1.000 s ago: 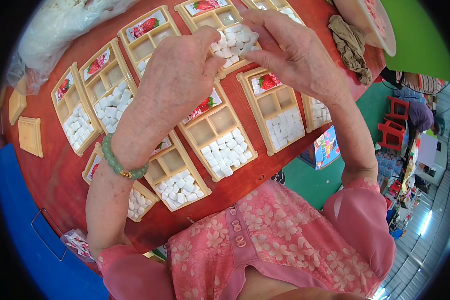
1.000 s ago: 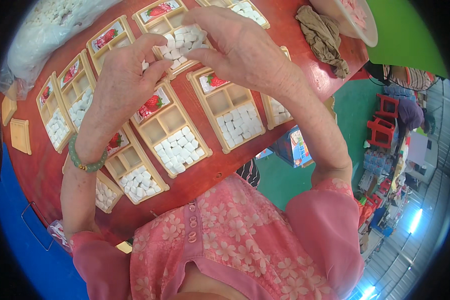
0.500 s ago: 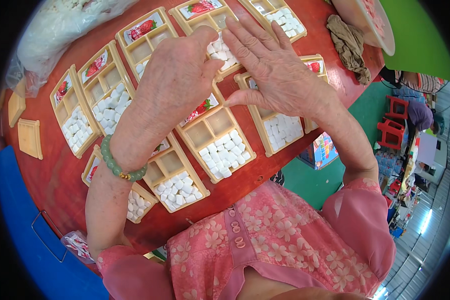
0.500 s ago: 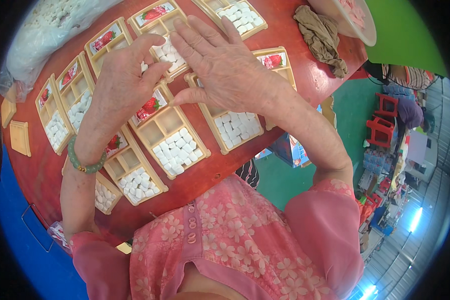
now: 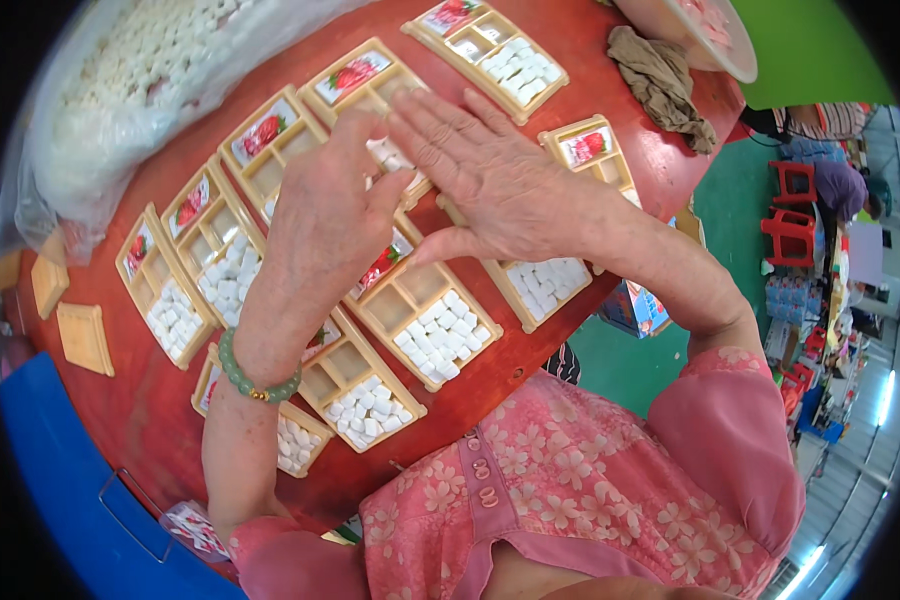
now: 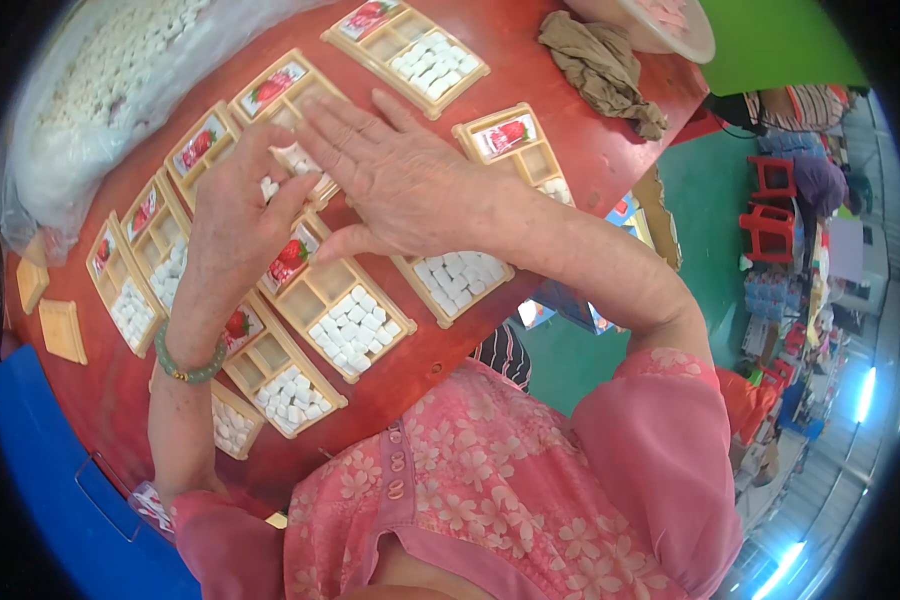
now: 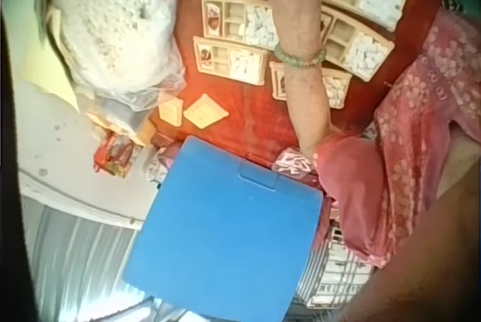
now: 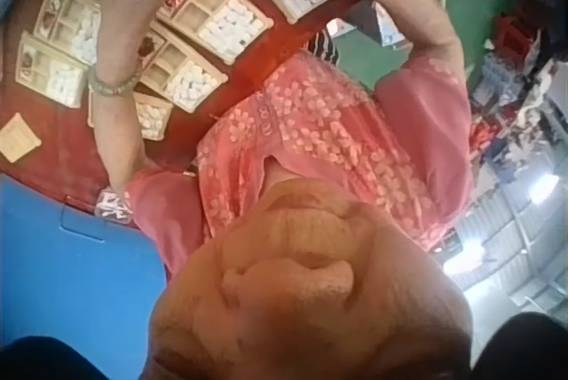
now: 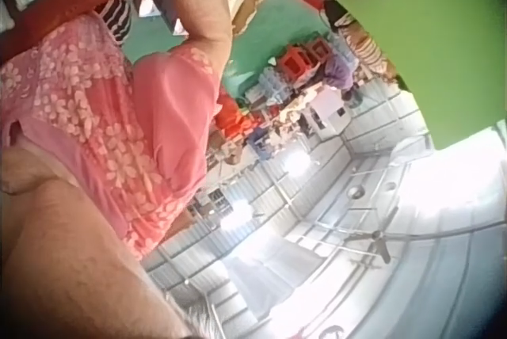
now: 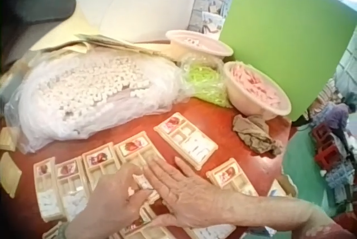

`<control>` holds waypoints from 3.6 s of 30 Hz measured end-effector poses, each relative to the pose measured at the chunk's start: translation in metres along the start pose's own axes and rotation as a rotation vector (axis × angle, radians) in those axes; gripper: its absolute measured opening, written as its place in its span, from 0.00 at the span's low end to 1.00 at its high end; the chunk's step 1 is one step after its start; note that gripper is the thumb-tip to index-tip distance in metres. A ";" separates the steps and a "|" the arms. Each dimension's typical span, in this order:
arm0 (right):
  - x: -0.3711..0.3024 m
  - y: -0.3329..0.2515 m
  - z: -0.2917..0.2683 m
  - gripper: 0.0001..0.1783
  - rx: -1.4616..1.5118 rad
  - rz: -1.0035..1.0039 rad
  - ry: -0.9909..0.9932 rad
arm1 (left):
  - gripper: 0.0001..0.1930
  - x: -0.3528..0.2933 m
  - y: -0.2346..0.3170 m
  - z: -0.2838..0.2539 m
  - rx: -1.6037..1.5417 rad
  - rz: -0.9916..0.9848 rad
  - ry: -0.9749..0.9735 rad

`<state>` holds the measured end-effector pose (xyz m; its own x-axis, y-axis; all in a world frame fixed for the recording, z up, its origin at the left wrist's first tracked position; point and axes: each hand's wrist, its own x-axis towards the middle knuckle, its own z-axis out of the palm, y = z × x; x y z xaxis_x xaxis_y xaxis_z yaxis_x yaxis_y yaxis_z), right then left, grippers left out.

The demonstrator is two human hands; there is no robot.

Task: Packaging small white blocks into individual boxes and then into larger plastic bags.

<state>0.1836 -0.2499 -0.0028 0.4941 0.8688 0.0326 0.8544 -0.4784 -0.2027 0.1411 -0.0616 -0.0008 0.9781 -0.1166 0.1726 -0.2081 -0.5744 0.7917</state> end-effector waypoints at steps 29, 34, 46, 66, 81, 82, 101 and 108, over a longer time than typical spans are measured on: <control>-0.040 0.069 -0.007 0.52 -0.199 0.335 0.084 | 0.12 0.020 0.004 -0.001 -1.292 -0.600 -0.002; -0.039 0.076 -0.003 0.50 -0.161 0.330 0.056 | 0.11 0.036 0.013 0.010 -1.337 -0.637 -0.012; -0.037 0.085 -0.057 0.18 0.572 0.296 0.340 | 0.12 0.073 0.033 0.045 -1.463 -0.646 0.153; 0.008 0.081 -0.079 0.09 0.574 0.046 0.396 | 0.08 0.106 0.040 0.055 -1.597 -0.375 0.170; -0.023 0.124 -0.033 0.08 0.914 0.341 0.257 | 0.10 0.082 0.014 0.039 -1.239 -0.568 -0.115; -0.020 0.126 -0.031 0.08 0.872 0.331 0.246 | 0.09 0.081 0.015 0.038 -1.197 -0.554 -0.130; -0.006 0.124 -0.030 0.12 0.529 0.294 0.182 | 0.07 0.086 0.007 0.059 -0.035 0.076 0.153; -0.006 0.125 -0.032 0.12 0.529 0.345 0.155 | 0.05 0.088 0.016 0.073 0.483 0.318 0.155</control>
<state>0.2922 -0.3193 0.0027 0.7771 0.6292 0.0127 0.4681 -0.5645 -0.6799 0.2241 -0.1406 -0.0158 0.8483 -0.2442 0.4698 -0.4283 -0.8382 0.3377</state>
